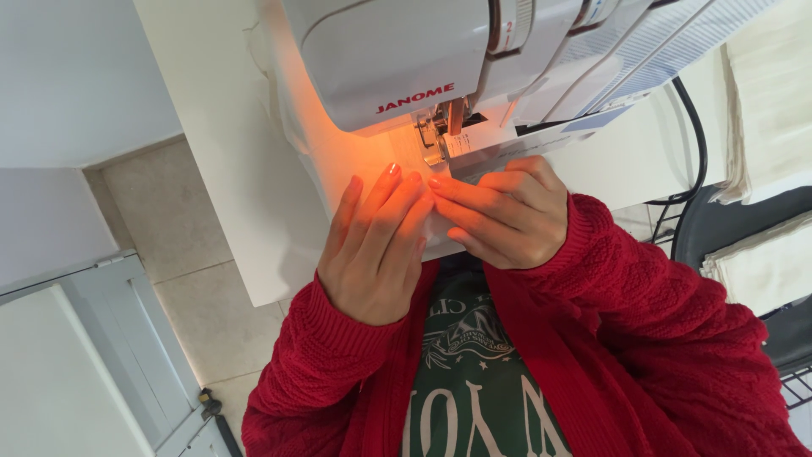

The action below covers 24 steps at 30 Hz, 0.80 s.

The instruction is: Sewing small pieces of white fabric using a serger machine at a workbench.

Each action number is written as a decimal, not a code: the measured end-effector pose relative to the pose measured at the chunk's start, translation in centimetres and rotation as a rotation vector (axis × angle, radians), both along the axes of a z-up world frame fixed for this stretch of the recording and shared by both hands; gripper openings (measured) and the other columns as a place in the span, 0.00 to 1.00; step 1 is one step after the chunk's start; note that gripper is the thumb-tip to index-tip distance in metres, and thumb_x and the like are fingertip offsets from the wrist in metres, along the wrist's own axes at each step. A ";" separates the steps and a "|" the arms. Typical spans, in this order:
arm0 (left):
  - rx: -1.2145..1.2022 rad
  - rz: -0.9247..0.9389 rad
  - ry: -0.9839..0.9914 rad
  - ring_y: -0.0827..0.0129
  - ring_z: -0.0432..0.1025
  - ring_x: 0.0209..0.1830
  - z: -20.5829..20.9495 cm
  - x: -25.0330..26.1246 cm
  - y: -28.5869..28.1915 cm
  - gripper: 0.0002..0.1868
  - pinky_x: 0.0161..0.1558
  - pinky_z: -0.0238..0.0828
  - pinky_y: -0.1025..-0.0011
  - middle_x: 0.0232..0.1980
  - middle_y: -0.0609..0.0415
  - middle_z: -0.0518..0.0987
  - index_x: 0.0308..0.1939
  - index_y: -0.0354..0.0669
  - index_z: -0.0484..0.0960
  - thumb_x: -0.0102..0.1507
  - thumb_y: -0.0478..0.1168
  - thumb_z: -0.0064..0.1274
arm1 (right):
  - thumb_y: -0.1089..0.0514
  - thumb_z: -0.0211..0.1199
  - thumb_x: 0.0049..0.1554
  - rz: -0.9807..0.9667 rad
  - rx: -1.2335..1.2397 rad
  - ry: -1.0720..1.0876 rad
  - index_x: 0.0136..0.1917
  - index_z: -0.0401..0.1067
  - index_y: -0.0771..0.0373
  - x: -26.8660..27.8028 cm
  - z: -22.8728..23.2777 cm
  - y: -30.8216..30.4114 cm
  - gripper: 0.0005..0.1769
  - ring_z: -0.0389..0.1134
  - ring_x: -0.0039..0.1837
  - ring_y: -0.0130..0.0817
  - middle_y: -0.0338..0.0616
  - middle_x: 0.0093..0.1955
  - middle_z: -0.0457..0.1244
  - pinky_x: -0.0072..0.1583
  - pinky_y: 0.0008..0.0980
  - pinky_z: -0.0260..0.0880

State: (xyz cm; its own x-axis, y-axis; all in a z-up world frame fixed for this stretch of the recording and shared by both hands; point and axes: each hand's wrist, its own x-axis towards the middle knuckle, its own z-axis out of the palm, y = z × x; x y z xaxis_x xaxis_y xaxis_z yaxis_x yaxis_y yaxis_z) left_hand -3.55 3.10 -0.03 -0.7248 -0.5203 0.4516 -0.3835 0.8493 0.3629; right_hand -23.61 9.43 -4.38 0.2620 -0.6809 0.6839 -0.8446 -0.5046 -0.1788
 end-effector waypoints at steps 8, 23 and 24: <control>0.012 -0.010 -0.002 0.48 0.74 0.64 -0.5 0.1 -0.3 0.13 0.70 0.63 0.51 0.59 0.42 0.79 0.51 0.32 0.81 0.63 0.32 0.59 | 0.51 0.66 0.60 -0.002 0.017 0.042 0.54 0.82 0.65 0.0 0.0 1.0 0.16 0.62 0.48 0.33 0.42 0.58 0.71 0.53 0.35 0.62; -0.016 -0.054 -0.034 0.47 0.70 0.68 -1.1 0.6 -0.7 0.18 0.72 0.60 0.48 0.64 0.40 0.77 0.56 0.31 0.80 0.64 0.37 0.56 | 0.51 0.65 0.60 -0.029 0.010 0.029 0.51 0.82 0.64 0.1 0.2 0.6 0.15 0.61 0.48 0.35 0.42 0.57 0.70 0.53 0.36 0.62; -0.020 -0.054 -0.037 0.46 0.70 0.68 -1.1 0.6 -0.8 0.19 0.72 0.61 0.47 0.64 0.39 0.77 0.57 0.31 0.80 0.64 0.37 0.57 | 0.51 0.65 0.60 -0.035 0.005 0.033 0.52 0.82 0.63 0.1 0.2 0.6 0.15 0.61 0.48 0.35 0.42 0.58 0.70 0.53 0.36 0.62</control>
State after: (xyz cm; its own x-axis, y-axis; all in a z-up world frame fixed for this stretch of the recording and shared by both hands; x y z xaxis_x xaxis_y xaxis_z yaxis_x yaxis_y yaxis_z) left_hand -2.95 2.34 -1.17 -0.7678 -0.4715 0.4339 -0.3501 0.8758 0.3322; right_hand -23.53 9.98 -4.20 0.2605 -0.6937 0.6715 -0.8672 -0.4738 -0.1531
